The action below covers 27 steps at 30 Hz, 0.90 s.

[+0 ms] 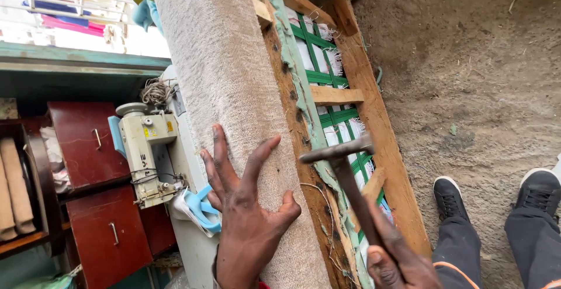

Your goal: Hammering fabric onto a sofa arm frame to secure it during the reupholstery process.

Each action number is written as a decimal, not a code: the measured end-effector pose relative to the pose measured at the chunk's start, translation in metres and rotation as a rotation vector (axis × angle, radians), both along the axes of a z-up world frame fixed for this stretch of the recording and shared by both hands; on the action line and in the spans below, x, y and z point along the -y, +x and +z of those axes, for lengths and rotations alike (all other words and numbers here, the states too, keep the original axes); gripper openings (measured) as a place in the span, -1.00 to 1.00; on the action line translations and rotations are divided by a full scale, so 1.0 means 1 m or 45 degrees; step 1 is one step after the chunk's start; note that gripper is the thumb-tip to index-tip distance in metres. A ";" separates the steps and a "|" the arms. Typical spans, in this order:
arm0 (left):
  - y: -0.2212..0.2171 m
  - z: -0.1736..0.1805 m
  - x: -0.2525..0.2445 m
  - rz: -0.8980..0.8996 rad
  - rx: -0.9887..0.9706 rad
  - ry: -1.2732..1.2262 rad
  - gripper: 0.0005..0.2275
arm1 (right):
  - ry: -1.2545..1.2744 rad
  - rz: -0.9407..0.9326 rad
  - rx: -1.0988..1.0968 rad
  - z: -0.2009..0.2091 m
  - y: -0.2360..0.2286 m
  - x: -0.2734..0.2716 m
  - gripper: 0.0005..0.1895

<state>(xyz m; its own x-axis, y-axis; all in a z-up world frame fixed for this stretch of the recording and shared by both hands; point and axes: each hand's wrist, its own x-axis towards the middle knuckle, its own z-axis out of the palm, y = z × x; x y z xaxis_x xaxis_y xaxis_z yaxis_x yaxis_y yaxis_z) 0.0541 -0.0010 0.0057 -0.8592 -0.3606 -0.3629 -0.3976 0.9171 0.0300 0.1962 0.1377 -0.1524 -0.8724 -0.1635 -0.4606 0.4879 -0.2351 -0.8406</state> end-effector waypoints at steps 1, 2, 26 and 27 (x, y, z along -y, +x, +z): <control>0.000 0.000 0.000 0.005 -0.002 0.000 -0.22 | 0.000 0.005 -0.002 -0.007 0.003 0.002 -0.24; 0.001 0.001 -0.001 0.009 -0.003 0.011 -0.21 | -0.251 -0.088 -0.047 -0.015 0.006 0.003 -0.26; 0.002 0.001 0.001 -0.005 -0.001 0.016 -0.23 | -0.011 0.334 0.348 0.010 -0.004 0.044 -0.20; -0.001 0.001 0.000 -0.006 0.012 0.018 -0.22 | -0.038 0.346 0.359 0.012 -0.005 0.047 -0.19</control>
<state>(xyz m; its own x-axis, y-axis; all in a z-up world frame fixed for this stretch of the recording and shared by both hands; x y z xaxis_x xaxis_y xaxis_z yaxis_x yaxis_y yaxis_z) 0.0533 -0.0006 0.0072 -0.8574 -0.3517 -0.3757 -0.3938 0.9183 0.0390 0.1908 0.0907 -0.1408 -0.6355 -0.3879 -0.6676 0.7465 -0.0878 -0.6596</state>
